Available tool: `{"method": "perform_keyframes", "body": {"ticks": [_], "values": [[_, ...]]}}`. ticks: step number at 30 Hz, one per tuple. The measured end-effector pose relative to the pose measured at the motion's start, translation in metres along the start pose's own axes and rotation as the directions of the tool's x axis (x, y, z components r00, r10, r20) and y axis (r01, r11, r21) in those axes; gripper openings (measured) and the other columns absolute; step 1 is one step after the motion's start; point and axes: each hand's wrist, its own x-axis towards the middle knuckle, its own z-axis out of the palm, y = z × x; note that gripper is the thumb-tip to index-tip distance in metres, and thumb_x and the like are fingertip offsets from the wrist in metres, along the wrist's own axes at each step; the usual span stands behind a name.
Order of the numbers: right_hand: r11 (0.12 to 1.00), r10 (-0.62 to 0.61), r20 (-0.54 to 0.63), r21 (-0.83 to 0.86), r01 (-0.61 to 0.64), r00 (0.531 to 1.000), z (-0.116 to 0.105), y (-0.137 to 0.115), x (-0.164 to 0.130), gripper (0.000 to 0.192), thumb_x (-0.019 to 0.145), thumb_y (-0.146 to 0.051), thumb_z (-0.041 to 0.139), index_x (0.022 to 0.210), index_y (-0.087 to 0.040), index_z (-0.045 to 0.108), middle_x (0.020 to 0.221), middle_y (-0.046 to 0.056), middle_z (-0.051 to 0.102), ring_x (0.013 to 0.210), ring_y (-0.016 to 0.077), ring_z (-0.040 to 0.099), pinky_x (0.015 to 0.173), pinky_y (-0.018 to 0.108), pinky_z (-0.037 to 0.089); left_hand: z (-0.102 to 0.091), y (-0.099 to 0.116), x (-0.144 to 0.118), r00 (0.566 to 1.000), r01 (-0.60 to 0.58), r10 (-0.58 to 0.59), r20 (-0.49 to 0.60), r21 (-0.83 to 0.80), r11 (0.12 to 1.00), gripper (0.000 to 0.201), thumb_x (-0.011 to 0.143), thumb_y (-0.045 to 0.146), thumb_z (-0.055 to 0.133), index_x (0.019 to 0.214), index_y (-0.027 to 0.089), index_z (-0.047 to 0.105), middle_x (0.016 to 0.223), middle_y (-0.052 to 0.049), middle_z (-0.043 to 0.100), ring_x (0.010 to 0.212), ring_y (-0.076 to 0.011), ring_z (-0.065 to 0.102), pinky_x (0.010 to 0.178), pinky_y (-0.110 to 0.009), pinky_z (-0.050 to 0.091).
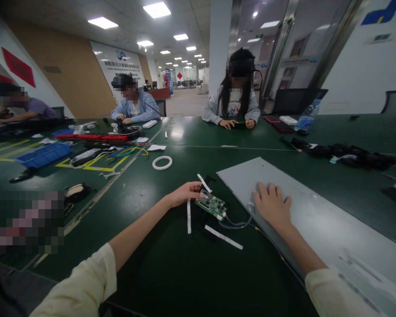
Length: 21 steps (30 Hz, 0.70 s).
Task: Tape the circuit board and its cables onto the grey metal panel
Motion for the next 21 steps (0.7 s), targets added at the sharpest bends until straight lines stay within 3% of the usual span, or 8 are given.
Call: {"method": "perform_keyframes", "body": {"ticks": [5,10,21], "values": [[0.999,-0.042,-0.03,-0.025,0.041,0.999,0.0,0.001,-0.001,0.052,0.09,-0.039,0.018,0.129,-0.014,0.041,0.126,0.021,0.041,0.113,0.0357,0.038,0.081,0.056,0.036,-0.002,0.002,0.002,0.999,0.04,-0.04,-0.02,0.001,0.999,0.037,0.068,0.025,0.07,0.101,0.015,0.057,0.108,-0.009,0.058,0.1,-0.0198,0.056,0.086,-0.037,0.045],[0.992,-0.084,-0.054,-0.1,0.079,0.995,0.002,0.001,-0.002,0.05,0.09,-0.037,0.021,0.13,-0.014,0.041,0.128,0.02,0.04,0.114,0.0329,0.037,0.086,0.05,0.035,-0.003,0.002,0.006,0.997,0.069,-0.068,-0.021,0.015,0.998,0.035,0.069,0.025,0.069,0.101,0.015,0.056,0.106,-0.008,0.058,0.091,-0.0179,0.059,0.07,-0.03,0.049],[0.98,-0.158,-0.052,-0.132,0.15,0.986,0.002,-0.001,-0.001,0.05,0.09,-0.038,0.023,0.131,-0.015,0.038,0.126,0.019,0.043,0.113,0.0302,0.038,0.086,0.046,0.036,0.008,0.02,0.003,0.999,-0.03,0.029,0.024,0.044,0.999,0.034,0.069,0.018,0.068,0.101,0.016,0.056,0.105,-0.007,0.058,0.093,-0.0167,0.058,0.069,-0.026,0.05]]}}
